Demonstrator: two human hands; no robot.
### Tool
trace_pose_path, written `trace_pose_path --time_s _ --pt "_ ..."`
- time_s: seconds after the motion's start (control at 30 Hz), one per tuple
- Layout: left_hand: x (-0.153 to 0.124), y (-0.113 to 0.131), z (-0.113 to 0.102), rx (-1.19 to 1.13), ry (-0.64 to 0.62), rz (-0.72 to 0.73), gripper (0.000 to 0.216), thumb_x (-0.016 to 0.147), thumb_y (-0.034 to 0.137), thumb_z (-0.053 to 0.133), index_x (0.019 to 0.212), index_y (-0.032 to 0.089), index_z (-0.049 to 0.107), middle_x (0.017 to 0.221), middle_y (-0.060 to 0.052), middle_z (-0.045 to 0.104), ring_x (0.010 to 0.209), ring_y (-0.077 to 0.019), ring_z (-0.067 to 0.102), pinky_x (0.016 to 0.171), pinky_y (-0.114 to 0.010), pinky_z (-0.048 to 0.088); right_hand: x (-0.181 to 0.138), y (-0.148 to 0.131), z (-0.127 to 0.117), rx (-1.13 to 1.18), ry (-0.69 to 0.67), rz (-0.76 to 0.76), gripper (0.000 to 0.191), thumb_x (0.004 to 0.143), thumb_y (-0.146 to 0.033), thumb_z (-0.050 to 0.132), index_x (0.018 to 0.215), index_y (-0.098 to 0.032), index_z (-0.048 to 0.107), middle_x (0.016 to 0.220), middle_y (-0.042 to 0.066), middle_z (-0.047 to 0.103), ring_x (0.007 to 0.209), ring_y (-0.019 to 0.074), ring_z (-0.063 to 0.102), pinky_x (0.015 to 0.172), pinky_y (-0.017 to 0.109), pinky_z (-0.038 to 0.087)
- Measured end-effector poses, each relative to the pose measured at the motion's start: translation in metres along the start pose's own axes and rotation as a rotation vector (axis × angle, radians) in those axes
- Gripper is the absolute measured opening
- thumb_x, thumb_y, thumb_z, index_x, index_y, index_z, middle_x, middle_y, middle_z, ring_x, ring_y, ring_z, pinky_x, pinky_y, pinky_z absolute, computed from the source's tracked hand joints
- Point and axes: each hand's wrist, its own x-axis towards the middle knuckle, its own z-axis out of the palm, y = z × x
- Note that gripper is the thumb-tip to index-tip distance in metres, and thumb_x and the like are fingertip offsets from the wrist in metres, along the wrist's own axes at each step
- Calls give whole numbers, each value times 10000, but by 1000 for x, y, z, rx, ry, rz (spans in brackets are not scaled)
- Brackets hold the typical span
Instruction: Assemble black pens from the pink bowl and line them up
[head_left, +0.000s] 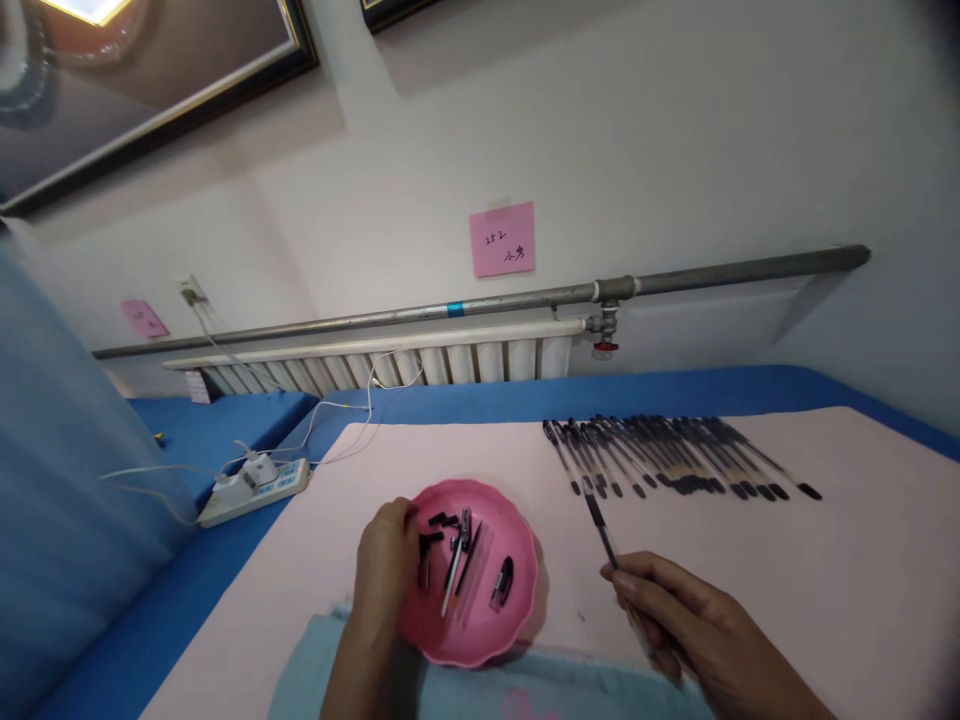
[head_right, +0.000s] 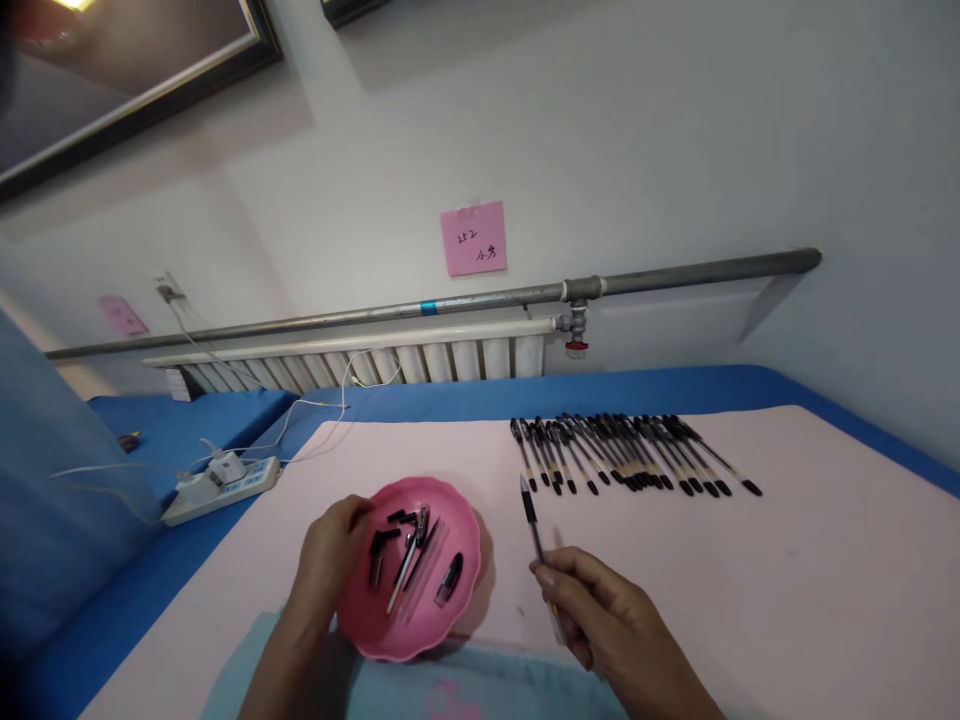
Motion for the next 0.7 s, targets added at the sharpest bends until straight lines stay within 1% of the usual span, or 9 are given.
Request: trace_pose_path --time_s 0.1,0.2,0.33,0.47,0.57,0.7 --pt "0 -4 -10 -13 40 -17 237 813 178 415 901 193 635 857 -38 698 802 -161 615 680 -244 413 1 0 -1 -16 -31 12 273 671 -462 607 687 -189 600 445 -69 403 411 81 340 404 227 245" --pt "1 -5 -12 -21 47 -22 255 827 193 390 932 183 623 902 -44 697 831 -162 619 691 -244 421 0 -1 0 -10 -9 -9 269 677 -454 603 699 -186 615 451 -68 392 418 84 330 406 231 249" --pt "1 -5 -3 -14 -28 -8 239 804 156 422 902 181 638 864 -40 711 799 -157 629 666 -231 422 -1 -1 0 -11 3 -7 252 685 -436 599 711 -186 614 470 -63 398 430 83 336 412 227 250" --pt "0 -2 7 12 -116 30 262 799 122 418 903 176 653 885 -59 716 804 -163 633 675 -234 417 1 2 -1 0 4 10 267 657 -444 631 720 -186 605 494 -58 406 450 86 361 422 223 265" --pt "-2 2 15 49 -161 48 246 809 153 442 925 178 658 896 -77 713 812 -184 637 678 -252 417 1 3 -1 -8 0 6 282 660 -463 626 721 -188 606 486 -61 397 438 84 353 408 223 260" --pt "-2 10 22 107 -200 67 237 827 190 446 921 197 664 919 -72 707 855 -183 630 727 -255 420 0 2 -1 -51 2 -6 339 649 -524 616 718 -193 605 465 -64 397 412 85 349 396 229 268"
